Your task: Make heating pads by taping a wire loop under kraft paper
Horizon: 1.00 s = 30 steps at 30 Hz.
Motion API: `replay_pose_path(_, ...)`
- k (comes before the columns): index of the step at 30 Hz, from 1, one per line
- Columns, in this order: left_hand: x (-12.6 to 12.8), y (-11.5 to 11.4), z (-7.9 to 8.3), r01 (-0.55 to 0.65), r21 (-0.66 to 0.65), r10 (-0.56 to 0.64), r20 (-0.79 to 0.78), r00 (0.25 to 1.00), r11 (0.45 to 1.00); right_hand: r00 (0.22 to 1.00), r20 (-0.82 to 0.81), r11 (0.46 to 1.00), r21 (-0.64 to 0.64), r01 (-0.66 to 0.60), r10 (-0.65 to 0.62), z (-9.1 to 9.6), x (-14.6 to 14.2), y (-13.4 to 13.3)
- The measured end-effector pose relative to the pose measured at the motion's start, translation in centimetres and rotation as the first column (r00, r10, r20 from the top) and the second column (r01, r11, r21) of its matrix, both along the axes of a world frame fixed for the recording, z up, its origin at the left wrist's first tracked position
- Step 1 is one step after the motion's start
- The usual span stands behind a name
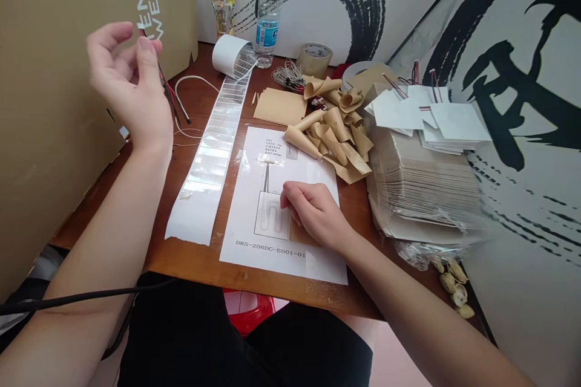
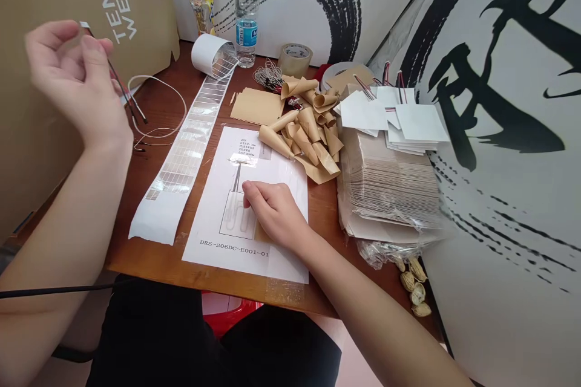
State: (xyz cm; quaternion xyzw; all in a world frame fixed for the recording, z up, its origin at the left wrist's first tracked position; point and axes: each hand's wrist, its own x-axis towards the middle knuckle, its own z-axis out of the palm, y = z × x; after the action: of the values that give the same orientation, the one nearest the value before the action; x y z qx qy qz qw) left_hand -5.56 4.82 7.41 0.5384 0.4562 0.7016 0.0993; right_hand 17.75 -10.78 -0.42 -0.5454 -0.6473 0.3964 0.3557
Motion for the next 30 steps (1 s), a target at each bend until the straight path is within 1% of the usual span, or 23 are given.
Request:
replay_pose_path(1,0.1,0.0,0.2,0.092,-0.027,-0.089,0.073,0.993,0.995,1.0,-0.008,1.0,-0.006,0.012,-0.012,-0.1,0.1,0.0)
replay_pose_path(2,0.2,-0.2,0.4,0.182,-0.094,-0.172,0.111,0.979,0.979,1.0,-0.015,1.0,-0.013,0.024,-0.024,-0.2,0.1,0.0)
replay_pose_path(3,0.4,-0.5,0.6,0.279,-0.212,-0.257,0.126,0.958,0.937,0.999,-0.026,0.999,-0.018,0.035,-0.035,-0.2,0.2,0.0)
replay_pose_path(4,0.7,-0.9,0.6,0.353,-0.312,-0.334,0.116,0.935,0.882,0.998,-0.04,0.999,-0.023,0.047,-0.048,-0.3,0.2,0.0)
replay_pose_path(5,1.2,-1.5,0.6,0.438,-0.377,-0.436,0.096,0.895,0.816,0.996,-0.06,0.998,-0.031,0.059,-0.061,-0.3,0.2,0.0)
replay_pose_path(6,1.7,-2.2,0.4,0.522,-0.431,-0.545,0.08,0.835,0.736,0.993,-0.086,0.996,-0.045,0.072,-0.075,-0.3,0.2,0.0)
replay_pose_path(7,2.3,-2.9,0.2,0.573,-0.488,-0.626,0.069,0.777,0.658,0.989,-0.117,0.995,-0.059,0.085,-0.091,-0.2,0.2,0.0)
replay_pose_path(9,3.4,-4.1,-0.5,0.632,-0.582,-0.746,0.066,0.663,0.511,0.975,-0.182,0.99,-0.089,0.111,-0.126,-0.1,0.1,0.0)
replay_pose_path(10,3.9,-4.6,-0.9,0.649,-0.625,-0.791,0.079,0.606,0.435,0.965,-0.219,0.987,-0.107,0.121,-0.142,0.0,0.0,0.0)
replay_pose_path(11,4.4,-5.0,-1.4,0.663,-0.65,-0.826,0.096,0.556,0.37,0.954,-0.26,0.984,-0.126,0.123,-0.152,0.1,0.0,0.0)
replay_pose_path(13,5.0,-5.4,-2.4,0.688,-0.662,-0.86,0.126,0.494,0.298,0.925,-0.347,0.982,-0.162,0.101,-0.153,0.4,-0.1,0.0)
replay_pose_path(14,5.2,-5.5,-2.8,0.701,-0.657,-0.866,0.146,0.479,0.277,0.911,-0.386,0.981,-0.175,0.081,-0.144,0.5,-0.1,0.0)
replay_pose_path(17,5.5,-5.5,-3.5,0.738,-0.624,-0.862,0.199,0.467,0.256,0.898,-0.425,0.982,-0.183,0.037,-0.113,0.8,-0.3,-0.1)
replay_pose_path(21,5.7,-5.6,-3.4,0.775,-0.589,-0.838,0.288,0.464,0.227,0.916,-0.392,0.98,-0.201,0.008,-0.088,1.2,-0.5,-0.3)
replay_pose_path(24,5.8,-5.6,-3.3,0.795,-0.569,-0.815,0.347,0.464,0.21,0.93,-0.364,0.975,-0.219,-0.037,-0.046,1.4,-0.4,-0.3)
replay_pose_path(27,5.6,-5.4,-3.3,0.808,-0.56,-0.8,0.393,0.454,0.183,0.95,-0.313,0.984,-0.17,-0.051,-0.005,1.6,-0.2,-0.2)
replay_pose_path(29,5.5,-5.3,-3.3,0.82,-0.55,-0.795,0.423,0.436,0.157,0.942,-0.336,0.992,-0.122,-0.045,0.001,1.4,0.0,-0.1)
replay_pose_path(30,5.5,-5.2,-3.3,0.823,-0.548,-0.793,0.432,0.429,0.148,0.928,-0.373,0.993,-0.11,-0.044,0.0,1.3,0.1,0.0)
